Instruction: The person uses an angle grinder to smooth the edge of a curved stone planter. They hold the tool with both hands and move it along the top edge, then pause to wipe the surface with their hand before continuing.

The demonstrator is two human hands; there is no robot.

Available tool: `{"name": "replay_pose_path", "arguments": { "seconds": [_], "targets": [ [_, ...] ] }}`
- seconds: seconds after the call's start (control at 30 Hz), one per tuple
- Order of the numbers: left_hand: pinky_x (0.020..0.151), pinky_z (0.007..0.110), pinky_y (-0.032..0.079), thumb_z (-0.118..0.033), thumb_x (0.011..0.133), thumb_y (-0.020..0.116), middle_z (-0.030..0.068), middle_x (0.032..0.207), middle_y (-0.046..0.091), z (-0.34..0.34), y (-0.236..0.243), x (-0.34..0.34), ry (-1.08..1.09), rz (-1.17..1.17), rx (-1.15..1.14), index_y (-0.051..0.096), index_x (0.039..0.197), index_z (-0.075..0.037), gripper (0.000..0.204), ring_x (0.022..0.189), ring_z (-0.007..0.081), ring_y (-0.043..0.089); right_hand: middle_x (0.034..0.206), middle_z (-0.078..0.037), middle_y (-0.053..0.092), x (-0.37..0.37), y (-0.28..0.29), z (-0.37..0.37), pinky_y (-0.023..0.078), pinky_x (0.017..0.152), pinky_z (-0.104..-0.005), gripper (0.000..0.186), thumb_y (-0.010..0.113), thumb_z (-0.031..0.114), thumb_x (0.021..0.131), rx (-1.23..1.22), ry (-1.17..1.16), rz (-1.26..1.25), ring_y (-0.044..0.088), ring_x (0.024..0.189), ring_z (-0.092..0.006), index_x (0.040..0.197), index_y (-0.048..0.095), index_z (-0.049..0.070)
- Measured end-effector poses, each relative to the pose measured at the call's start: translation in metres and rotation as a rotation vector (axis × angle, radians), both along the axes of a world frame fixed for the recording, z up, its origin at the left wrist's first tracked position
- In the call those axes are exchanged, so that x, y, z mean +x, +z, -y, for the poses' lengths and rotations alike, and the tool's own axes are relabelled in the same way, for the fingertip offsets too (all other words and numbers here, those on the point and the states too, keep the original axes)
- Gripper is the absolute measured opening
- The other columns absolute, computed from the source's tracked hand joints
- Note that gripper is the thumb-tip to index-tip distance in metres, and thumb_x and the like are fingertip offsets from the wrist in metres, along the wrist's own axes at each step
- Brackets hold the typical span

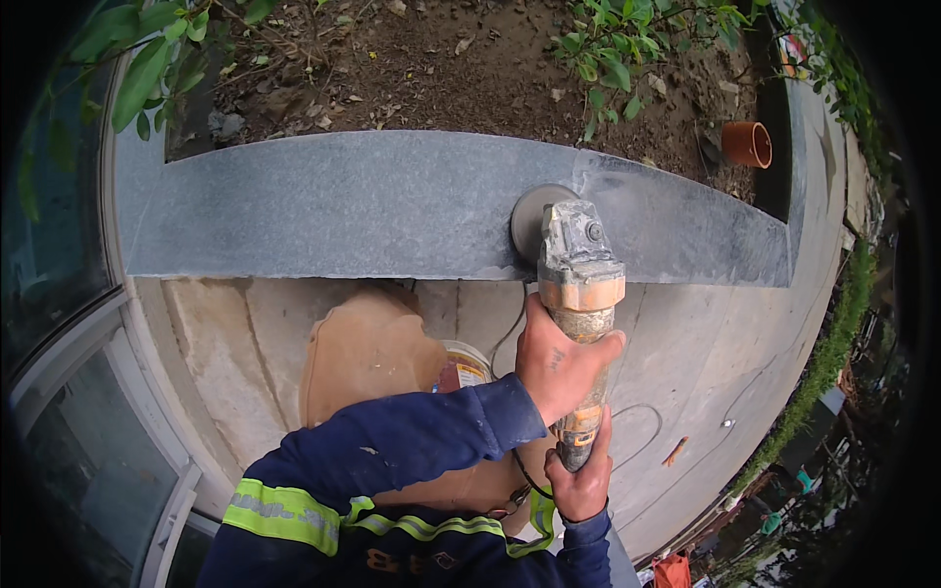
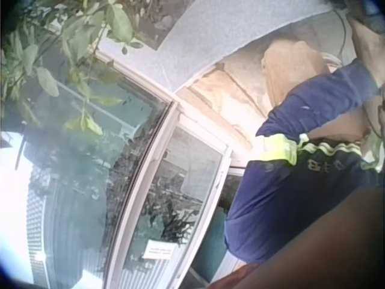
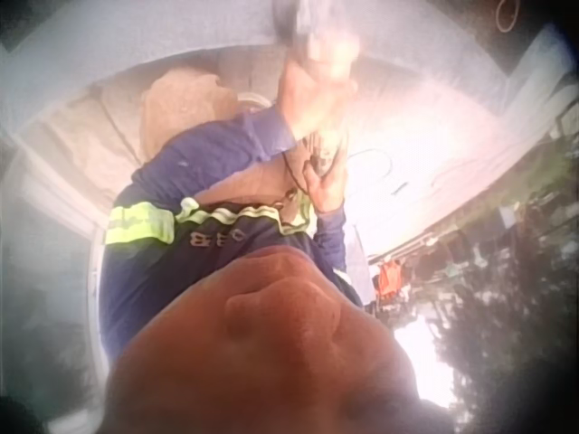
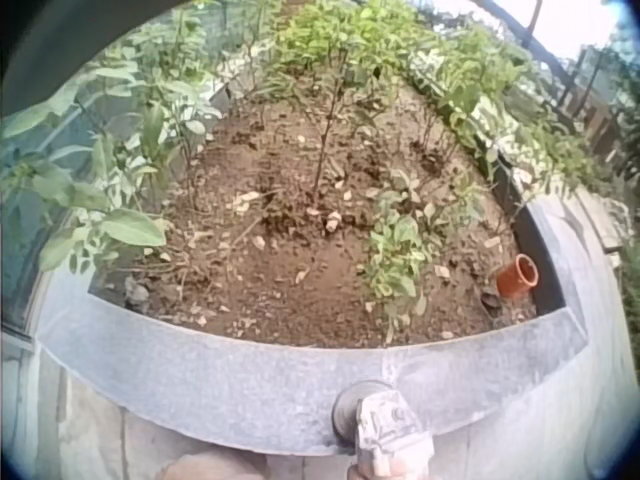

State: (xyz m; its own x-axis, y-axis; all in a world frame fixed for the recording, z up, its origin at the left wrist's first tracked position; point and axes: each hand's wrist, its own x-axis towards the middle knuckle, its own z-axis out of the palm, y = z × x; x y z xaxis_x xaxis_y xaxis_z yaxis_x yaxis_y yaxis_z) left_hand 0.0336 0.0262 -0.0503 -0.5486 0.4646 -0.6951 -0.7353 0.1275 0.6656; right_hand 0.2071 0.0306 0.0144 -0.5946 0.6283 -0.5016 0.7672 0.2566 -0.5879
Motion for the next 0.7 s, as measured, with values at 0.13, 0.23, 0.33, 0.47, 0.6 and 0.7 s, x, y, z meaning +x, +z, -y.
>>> {"name": "replay_pose_path", "arguments": {
  "seconds": [0.13, 0.23, 0.33, 0.47, 0.6, 0.7],
  "targets": [
    [0.088, 0.039, 0.052, -0.021, 0.074, 0.081, 0.0191, 0.109, 0.064, -0.003, 0.000, 0.003, 0.001, 0.006, -0.011, 0.042, 0.118, 0.005, 0.064, 0.099, 0.0280, 0.066, 0.094, -0.016, 0.067, -0.001, 0.003, 0.000, 0.054, 0.068, -0.0350, 0.088, 0.063, -0.004, 0.074, -0.049, -0.067, 0.068, 0.066, 0.076, -0.0221, 0.152, 0.023, -0.001],
    [0.089, 0.039, 0.052, -0.021, 0.074, 0.081, 0.0185, 0.109, 0.064, -0.004, 0.001, -0.005, 0.017, -0.021, 0.004, 0.042, 0.118, 0.005, 0.064, 0.099, 0.0277, 0.066, 0.095, -0.016, 0.068, -0.008, 0.001, -0.002, 0.054, 0.070, -0.0352, 0.088, 0.063, -0.004, 0.074, -0.017, -0.029, 0.029, 0.067, 0.077, -0.0225, 0.152, 0.024, -0.001],
    [0.089, 0.039, 0.052, -0.021, 0.074, 0.081, 0.0182, 0.109, 0.064, -0.001, -0.002, 0.000, 0.041, -0.011, 0.022, 0.042, 0.118, 0.004, 0.064, 0.099, 0.0275, 0.066, 0.095, -0.017, 0.068, -0.004, 0.002, -0.003, 0.054, 0.071, -0.0356, 0.087, 0.063, -0.003, 0.074, -0.014, -0.007, 0.002, 0.067, 0.078, -0.0233, 0.151, 0.024, -0.002],
    [0.089, 0.039, 0.051, -0.021, 0.074, 0.082, 0.0181, 0.110, 0.064, -0.006, -0.001, -0.003, 0.013, -0.021, 0.009, 0.042, 0.118, 0.005, 0.065, 0.100, 0.0270, 0.066, 0.095, -0.017, 0.068, -0.006, 0.002, -0.004, 0.055, 0.073, -0.0354, 0.087, 0.063, -0.004, 0.074, -0.021, -0.037, 0.042, 0.068, 0.080, -0.0244, 0.151, 0.024, -0.002],
    [0.089, 0.039, 0.052, -0.021, 0.074, 0.082, 0.0186, 0.109, 0.064, -0.001, 0.000, 0.000, 0.050, 0.014, 0.021, 0.042, 0.119, 0.005, 0.065, 0.100, 0.0280, 0.066, 0.095, -0.017, 0.068, -0.009, 0.006, -0.006, 0.055, 0.070, -0.0352, 0.086, 0.063, -0.003, 0.074, 0.005, 0.030, -0.001, 0.068, 0.078, -0.0242, 0.151, 0.024, -0.002],
    [0.089, 0.039, 0.052, -0.020, 0.074, 0.081, 0.0183, 0.109, 0.064, -0.004, 0.000, 0.005, 0.048, 0.010, 0.015, 0.042, 0.119, 0.004, 0.064, 0.099, 0.0276, 0.066, 0.093, -0.017, 0.068, 0.000, 0.005, -0.007, 0.055, 0.068, -0.0354, 0.087, 0.063, -0.003, 0.074, -0.017, 0.002, 0.011, 0.068, 0.077, -0.0234, 0.151, 0.024, -0.002]
  ]
}}
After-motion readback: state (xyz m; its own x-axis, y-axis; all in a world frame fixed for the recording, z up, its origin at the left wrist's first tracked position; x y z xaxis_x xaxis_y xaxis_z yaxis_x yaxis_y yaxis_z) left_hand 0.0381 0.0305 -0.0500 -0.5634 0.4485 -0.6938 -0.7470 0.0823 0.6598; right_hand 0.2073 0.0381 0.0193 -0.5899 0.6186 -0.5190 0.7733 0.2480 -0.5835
